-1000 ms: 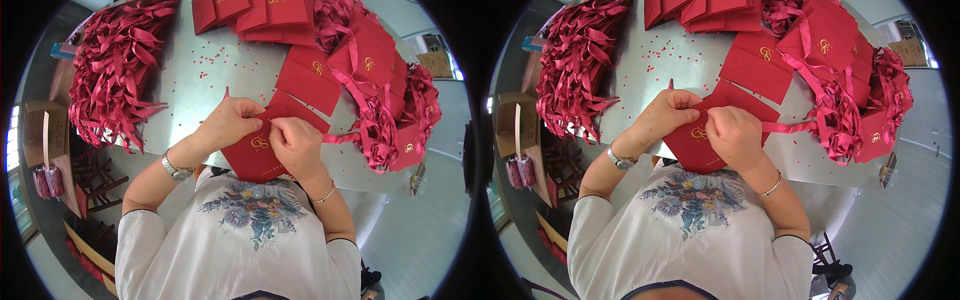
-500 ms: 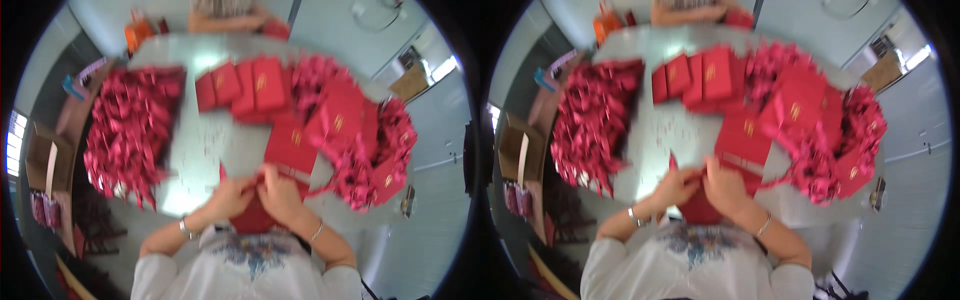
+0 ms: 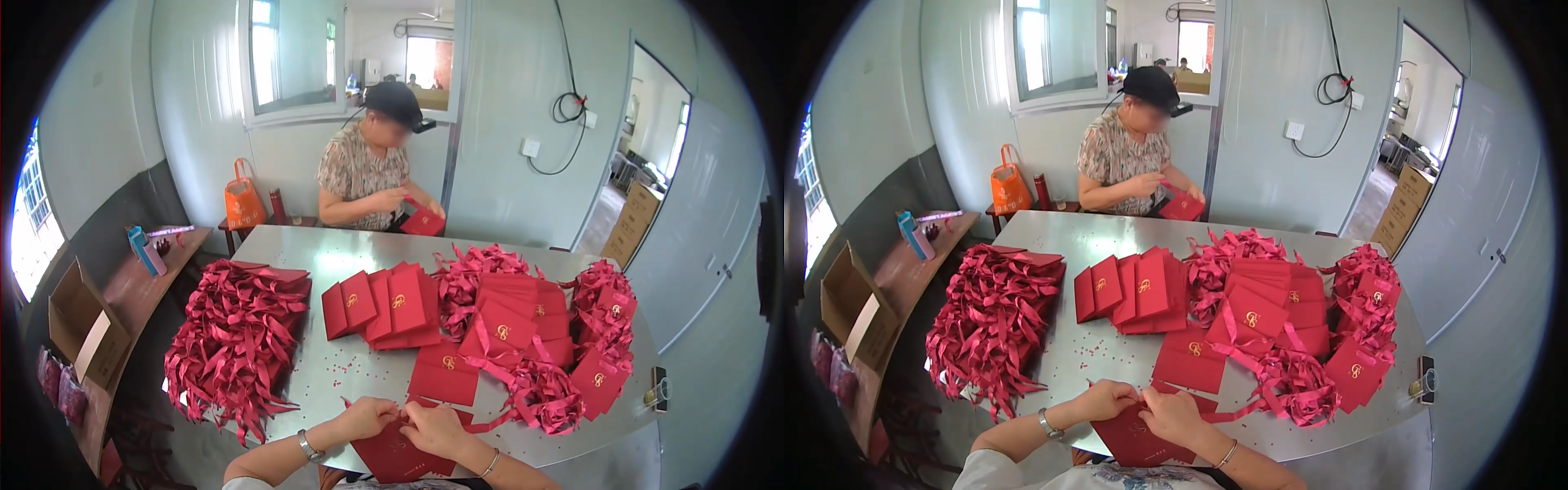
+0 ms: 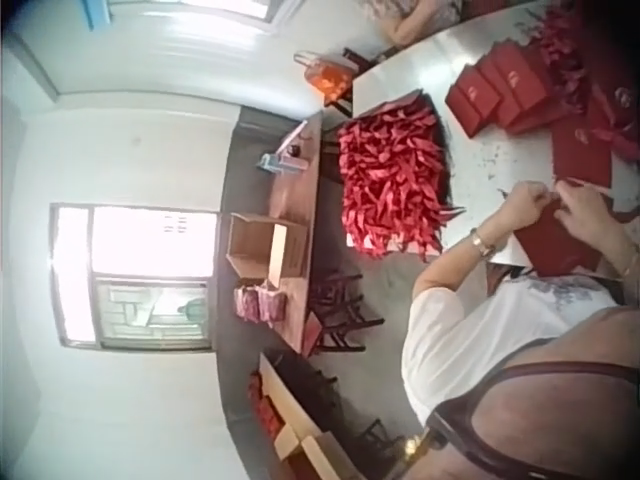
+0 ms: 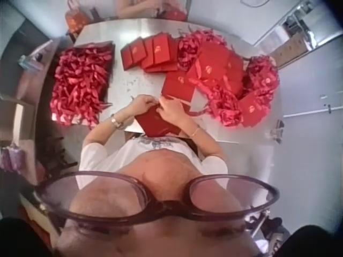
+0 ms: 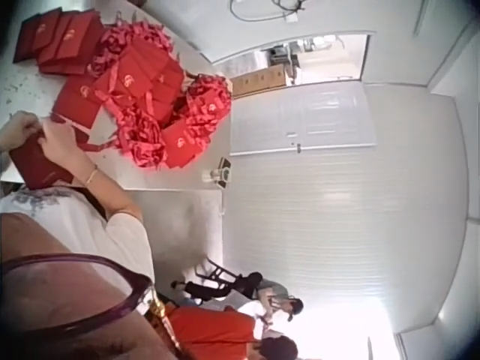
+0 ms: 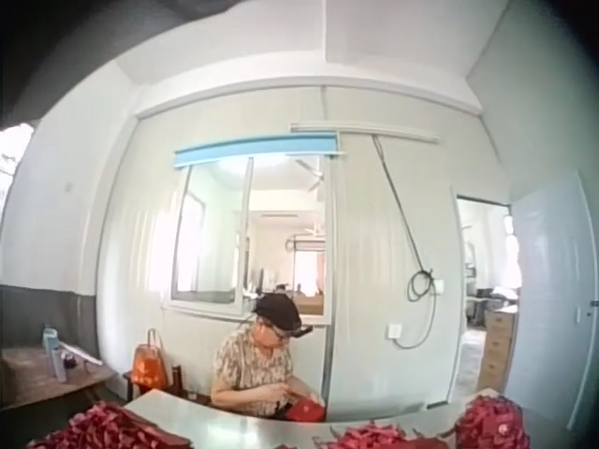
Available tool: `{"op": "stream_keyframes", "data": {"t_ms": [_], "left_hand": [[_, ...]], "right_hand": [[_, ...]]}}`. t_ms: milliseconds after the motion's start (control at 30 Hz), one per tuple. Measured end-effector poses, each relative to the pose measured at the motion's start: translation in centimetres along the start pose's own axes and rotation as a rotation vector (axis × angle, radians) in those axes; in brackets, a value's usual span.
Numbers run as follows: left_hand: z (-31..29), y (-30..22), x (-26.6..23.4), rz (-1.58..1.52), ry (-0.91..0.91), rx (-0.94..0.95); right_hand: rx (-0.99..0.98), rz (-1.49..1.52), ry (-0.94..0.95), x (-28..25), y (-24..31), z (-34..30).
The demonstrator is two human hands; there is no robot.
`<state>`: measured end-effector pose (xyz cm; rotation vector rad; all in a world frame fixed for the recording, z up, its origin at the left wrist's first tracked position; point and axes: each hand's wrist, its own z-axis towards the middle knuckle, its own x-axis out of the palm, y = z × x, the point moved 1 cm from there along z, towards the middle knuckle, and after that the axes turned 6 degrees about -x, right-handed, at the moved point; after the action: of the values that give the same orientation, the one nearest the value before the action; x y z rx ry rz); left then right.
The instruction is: The person ties pink ribbons onto red gift bags by hand.
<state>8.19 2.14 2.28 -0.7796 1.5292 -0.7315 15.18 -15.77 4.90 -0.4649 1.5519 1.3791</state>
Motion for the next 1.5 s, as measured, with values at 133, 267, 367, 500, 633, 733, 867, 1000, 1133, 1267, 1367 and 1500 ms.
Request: {"op": "stream_keyframes", "data": {"t_ms": [133,267,367,500,633,733,867,1000,1133,1267,1367,1500], "left_hand": [[-1.7,1.8,-0.8,-0.329,-0.194,-0.385],[-2.5,5.8,-1.2,-0.251,-0.473,-0.418],[-3.7,2.1,-1.0,-0.167,-0.572,-0.325],[-5.5,-0.4,-0.3,0.277,-0.599,0.174],[-5.5,1.3,1.3,0.186,-0.253,0.113],[-5.7,1.8,1.6,-0.029,-0.237,0.172],[-5.8,1.0,1.4,-0.112,-0.281,0.194],[-5.8,2.2,0.7,-0.148,-0.069,0.024],[-6.9,3.9,1.4,-0.128,-0.129,0.166],[-7.3,4.0,1.5,-0.343,-0.251,-0.034],[-7.2,4.5,1.1,-0.452,-0.298,-0.163],[-6.9,3.7,0.4,-0.523,-0.312,-0.274]], "right_hand": [[0.013,0.008,-0.008,-0.8,-0.7,-0.8],[0.016,0.013,-0.043,-0.6,-1.3,-1.5],[0.083,-0.001,-0.025,-0.9,-0.9,-1.7],[0.068,-0.01,-0.054,0.1,-2.7,-2.5],[0.148,-0.022,-0.039,-0.2,-1.5,-2.6],[0.152,-0.019,-0.078,0.1,-1.4,-2.9],[0.16,-0.009,-0.133,0.0,-0.9,-3.0],[0.114,-0.058,-0.139,-0.3,0.7,-2.8],[0.108,-0.028,-0.161,0.1,1.2,-2.9],[0.184,0.049,-0.159,-1.0,1.8,-4.1],[0.266,0.149,-0.098,-2.5,1.0,-5.3],[0.321,0.346,-0.102,-3.5,-1.6,-7.5]]}}
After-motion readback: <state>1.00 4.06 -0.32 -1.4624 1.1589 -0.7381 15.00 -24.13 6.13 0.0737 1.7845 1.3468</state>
